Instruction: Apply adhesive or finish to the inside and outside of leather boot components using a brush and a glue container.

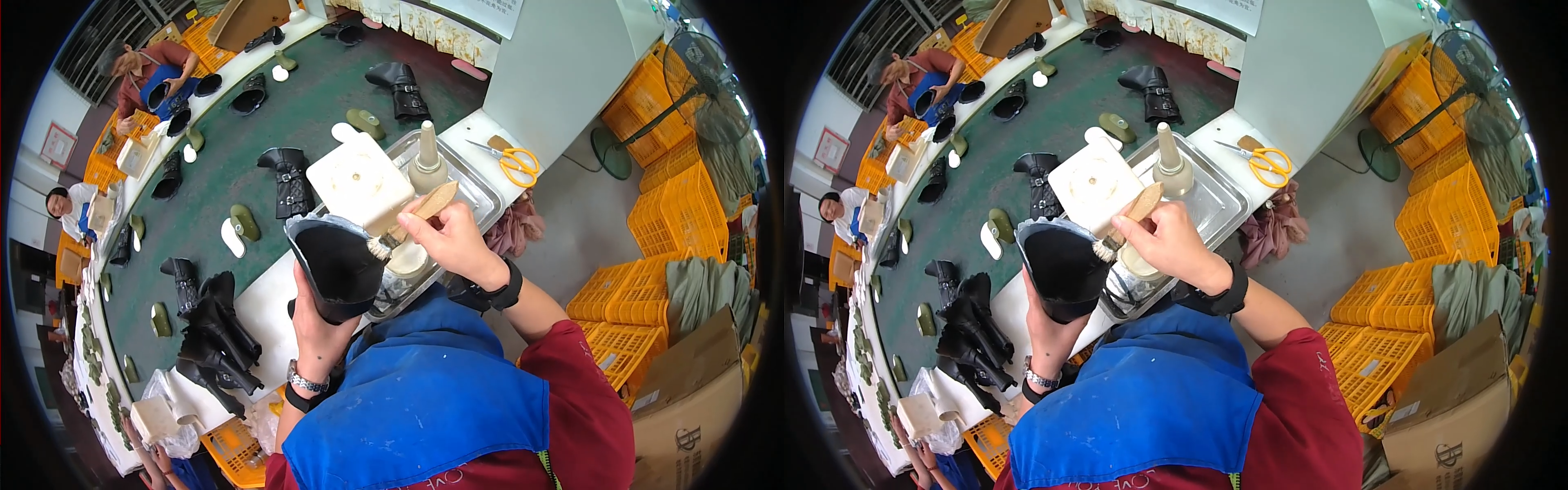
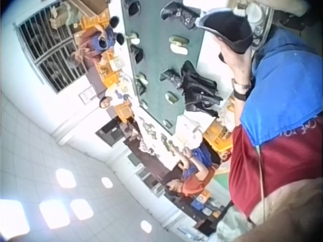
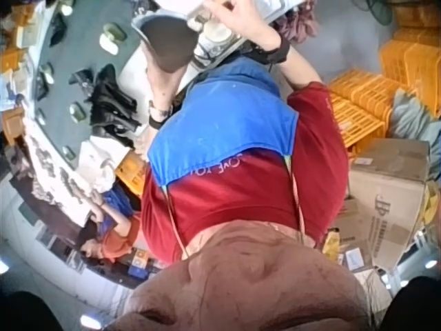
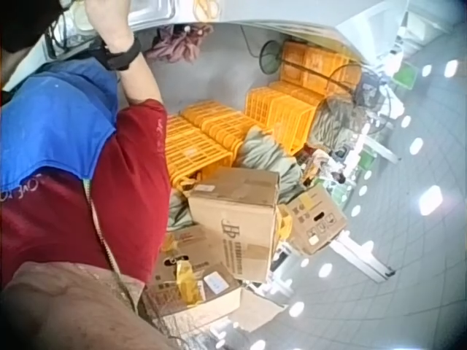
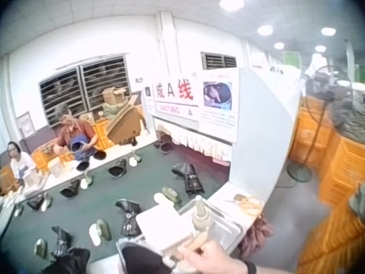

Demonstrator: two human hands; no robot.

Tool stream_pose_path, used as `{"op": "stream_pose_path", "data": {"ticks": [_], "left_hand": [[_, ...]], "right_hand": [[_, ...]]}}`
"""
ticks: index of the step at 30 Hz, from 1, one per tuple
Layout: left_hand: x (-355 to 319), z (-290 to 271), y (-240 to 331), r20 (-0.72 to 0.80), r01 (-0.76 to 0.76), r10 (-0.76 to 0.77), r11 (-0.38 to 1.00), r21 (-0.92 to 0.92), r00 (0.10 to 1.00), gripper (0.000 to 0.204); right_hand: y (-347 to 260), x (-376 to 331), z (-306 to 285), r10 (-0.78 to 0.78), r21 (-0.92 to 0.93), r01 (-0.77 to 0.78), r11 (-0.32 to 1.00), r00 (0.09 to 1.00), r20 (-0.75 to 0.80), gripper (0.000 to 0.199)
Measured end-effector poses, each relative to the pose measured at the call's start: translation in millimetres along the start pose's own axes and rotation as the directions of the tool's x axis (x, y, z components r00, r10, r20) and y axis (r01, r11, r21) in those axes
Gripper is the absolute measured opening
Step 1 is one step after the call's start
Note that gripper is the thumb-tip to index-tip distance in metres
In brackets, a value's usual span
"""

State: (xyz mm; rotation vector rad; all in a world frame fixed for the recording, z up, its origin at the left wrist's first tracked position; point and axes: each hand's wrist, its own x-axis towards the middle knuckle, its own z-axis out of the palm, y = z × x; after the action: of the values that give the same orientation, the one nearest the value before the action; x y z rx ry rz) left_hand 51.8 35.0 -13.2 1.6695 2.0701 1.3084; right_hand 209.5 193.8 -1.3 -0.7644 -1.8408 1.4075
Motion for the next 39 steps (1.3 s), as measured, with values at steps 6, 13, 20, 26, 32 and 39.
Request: {"op": "stream_pose_path", "data": {"ticks": [6, 13, 20, 26, 32, 39], "left_hand": [[-5, -1, 1, 0.087, 0.026, -0.024, 1.0, -0.013, 0.996, 0.101], [3, 1, -2, -0.021, -0.024, 0.025, 0.997, 0.075, 0.999, 0.101], [6, 2, -4, -0.11, -0.082, 0.097, 0.987, 0.136, 0.989, 0.099], [6, 3, -12, -0.143, -0.188, 0.235, 0.94, 0.286, 0.961, 0.098], [13, 3, -15, -0.184, -0.218, 0.319, 0.88, 0.422, 0.93, 0.095], [13, 0, -22, -0.17, -0.191, 0.337, 0.806, 0.561, 0.926, 0.086]], "right_hand": [[2, 7, 4, -0.154, -0.061, 0.151, 0.987, 0.987, -0.037, 0.013], [-9, -3, 7, -0.3, -0.064, 0.3, 0.952, 0.954, 0.003, 0.008], [-3, 0, 3, -0.205, -0.024, 0.206, 0.978, 0.978, 0.023, 0.009], [-10, 1, 11, -0.241, 0.129, 0.238, 0.963, 0.971, 0.003, 0.009], [-6, -7, 16, -0.337, 0.08, 0.334, 0.939, 0.941, 0.026, 0.009], [-7, -16, 19, -0.048, 0.404, -0.009, 0.915, 0.99, 0.131, 0.011]]}}
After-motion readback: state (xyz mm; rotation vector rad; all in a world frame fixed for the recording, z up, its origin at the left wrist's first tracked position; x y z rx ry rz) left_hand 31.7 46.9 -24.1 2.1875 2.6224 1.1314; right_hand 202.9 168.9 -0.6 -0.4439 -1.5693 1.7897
